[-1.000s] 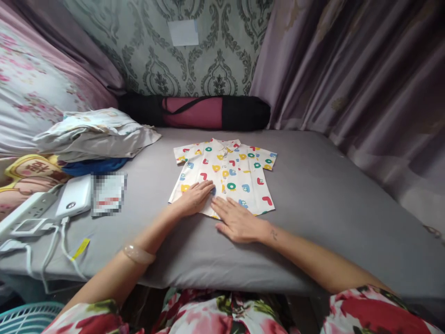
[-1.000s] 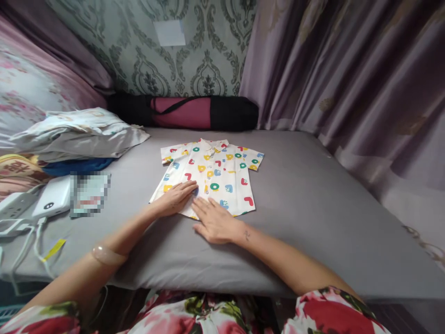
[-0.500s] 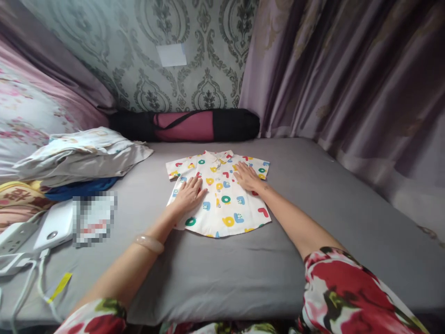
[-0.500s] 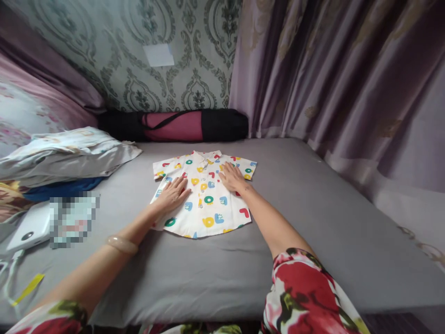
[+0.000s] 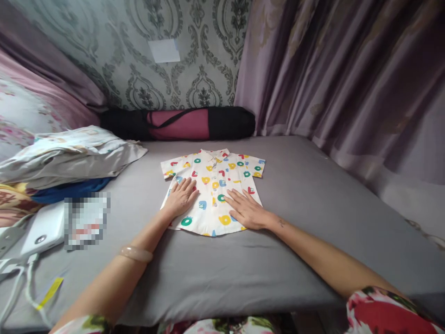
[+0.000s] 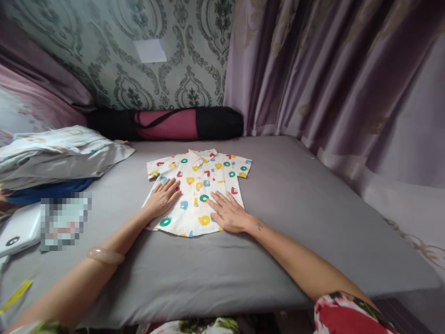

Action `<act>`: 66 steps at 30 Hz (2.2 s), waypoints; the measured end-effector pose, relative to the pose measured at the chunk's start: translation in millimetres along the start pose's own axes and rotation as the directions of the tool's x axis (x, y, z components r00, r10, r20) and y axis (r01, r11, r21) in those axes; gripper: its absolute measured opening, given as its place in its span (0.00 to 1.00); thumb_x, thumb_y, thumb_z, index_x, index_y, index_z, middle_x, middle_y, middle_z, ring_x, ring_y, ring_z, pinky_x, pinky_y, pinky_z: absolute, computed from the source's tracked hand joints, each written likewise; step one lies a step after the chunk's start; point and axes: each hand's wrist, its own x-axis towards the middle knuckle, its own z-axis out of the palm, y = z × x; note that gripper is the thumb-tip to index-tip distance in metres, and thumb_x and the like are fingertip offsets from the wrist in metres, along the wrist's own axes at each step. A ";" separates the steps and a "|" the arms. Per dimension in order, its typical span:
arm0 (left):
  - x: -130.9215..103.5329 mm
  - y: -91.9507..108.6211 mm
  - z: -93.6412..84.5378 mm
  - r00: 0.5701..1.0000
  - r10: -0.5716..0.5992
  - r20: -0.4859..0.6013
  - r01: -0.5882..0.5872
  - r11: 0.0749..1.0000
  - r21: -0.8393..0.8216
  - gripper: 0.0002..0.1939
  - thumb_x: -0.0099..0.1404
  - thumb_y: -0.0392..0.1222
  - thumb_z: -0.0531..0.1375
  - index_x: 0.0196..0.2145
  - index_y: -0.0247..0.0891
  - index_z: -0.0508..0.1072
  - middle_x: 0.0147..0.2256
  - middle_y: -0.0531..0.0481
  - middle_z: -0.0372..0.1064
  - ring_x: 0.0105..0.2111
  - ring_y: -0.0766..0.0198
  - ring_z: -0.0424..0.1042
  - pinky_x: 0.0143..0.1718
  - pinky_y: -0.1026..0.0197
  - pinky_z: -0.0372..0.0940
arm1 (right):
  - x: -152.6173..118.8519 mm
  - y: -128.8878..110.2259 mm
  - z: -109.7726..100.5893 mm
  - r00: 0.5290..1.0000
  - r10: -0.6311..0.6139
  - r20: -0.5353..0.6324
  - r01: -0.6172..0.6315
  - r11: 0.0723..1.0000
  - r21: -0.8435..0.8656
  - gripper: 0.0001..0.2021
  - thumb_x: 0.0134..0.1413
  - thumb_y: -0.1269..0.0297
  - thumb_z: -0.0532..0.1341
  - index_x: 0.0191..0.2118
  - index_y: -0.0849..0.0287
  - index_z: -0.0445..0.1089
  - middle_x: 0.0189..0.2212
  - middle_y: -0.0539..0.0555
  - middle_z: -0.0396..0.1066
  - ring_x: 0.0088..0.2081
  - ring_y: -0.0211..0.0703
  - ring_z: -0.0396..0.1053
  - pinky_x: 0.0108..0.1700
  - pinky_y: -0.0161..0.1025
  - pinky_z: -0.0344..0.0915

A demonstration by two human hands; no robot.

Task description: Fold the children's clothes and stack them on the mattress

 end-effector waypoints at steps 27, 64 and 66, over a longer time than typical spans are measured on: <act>-9.7 -8.4 12.1 0.995 0.037 -0.090 -0.031 0.998 0.062 0.31 0.72 0.57 0.39 0.65 0.43 0.57 0.66 0.45 0.50 0.67 0.53 0.48 0.65 0.45 0.45 | 132.2 52.8 -19.7 0.946 0.286 -0.150 -0.292 0.956 -0.020 0.36 0.66 0.47 0.37 0.69 0.70 0.45 0.70 0.62 0.39 0.70 0.49 0.34 0.68 0.50 0.29; -10.6 -5.7 7.5 0.998 0.016 -0.053 -0.009 0.993 0.120 0.30 0.72 0.54 0.41 0.65 0.38 0.57 0.67 0.46 0.48 0.67 0.54 0.46 0.66 0.48 0.44 | 175.1 45.7 -20.5 0.901 0.405 -0.156 -0.386 0.912 0.139 0.34 0.66 0.51 0.37 0.70 0.68 0.39 0.71 0.59 0.34 0.70 0.47 0.31 0.68 0.47 0.28; -10.4 -5.7 6.9 0.999 0.012 -0.044 -0.007 0.992 0.122 0.30 0.72 0.54 0.41 0.66 0.38 0.56 0.67 0.46 0.48 0.67 0.54 0.46 0.66 0.47 0.44 | 153.6 42.7 -18.1 0.907 0.388 -0.164 -0.374 0.921 0.110 0.35 0.66 0.50 0.38 0.70 0.70 0.40 0.70 0.61 0.34 0.70 0.48 0.30 0.68 0.47 0.27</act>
